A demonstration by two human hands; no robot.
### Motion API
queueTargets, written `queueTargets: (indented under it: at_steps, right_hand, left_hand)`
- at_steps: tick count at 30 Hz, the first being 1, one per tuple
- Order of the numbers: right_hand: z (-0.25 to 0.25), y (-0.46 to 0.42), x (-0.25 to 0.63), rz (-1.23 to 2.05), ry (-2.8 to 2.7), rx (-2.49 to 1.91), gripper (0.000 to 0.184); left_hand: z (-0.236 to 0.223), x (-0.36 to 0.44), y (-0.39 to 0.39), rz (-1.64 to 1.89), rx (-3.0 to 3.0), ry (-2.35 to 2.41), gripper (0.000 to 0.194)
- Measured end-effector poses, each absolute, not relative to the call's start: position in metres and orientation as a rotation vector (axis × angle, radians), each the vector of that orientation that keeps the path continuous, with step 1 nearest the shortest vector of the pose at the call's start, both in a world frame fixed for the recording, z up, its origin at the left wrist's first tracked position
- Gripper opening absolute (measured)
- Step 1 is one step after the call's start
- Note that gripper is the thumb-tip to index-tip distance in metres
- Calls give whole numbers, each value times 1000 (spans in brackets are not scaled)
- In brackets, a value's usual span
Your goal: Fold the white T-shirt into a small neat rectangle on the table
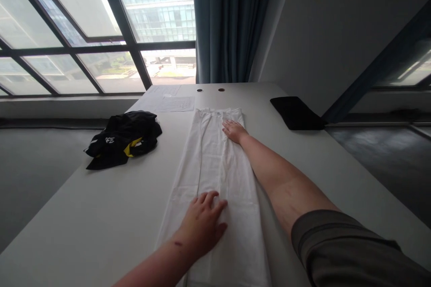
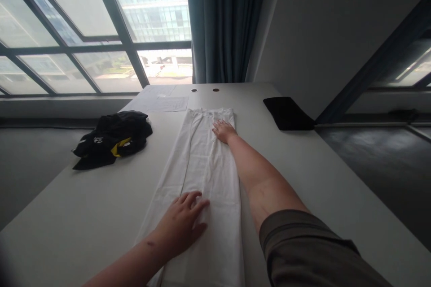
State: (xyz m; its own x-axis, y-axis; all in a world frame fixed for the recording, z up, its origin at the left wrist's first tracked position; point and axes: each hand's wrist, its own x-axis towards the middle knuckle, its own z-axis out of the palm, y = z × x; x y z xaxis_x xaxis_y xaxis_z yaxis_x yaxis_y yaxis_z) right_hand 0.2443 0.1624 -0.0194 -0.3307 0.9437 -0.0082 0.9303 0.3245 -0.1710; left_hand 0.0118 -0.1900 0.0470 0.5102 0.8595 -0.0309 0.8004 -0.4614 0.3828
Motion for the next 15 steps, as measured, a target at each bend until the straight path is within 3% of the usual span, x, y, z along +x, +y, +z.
queueTargets:
  at_steps: [2,7,15]
  right_hand:
    - [-19,164,243,215,-2492,-1786,65]
    - [-19,175,235,299,-2475,-1934,73]
    - [-19,184,223,269,-2431,-1953,78]
  left_hand:
    - [48,22,-180,200,2402,1442,56]
    - [39,25,-173,128,2220,1586,34]
    - [24,14,-166,191,2180,1536,34]
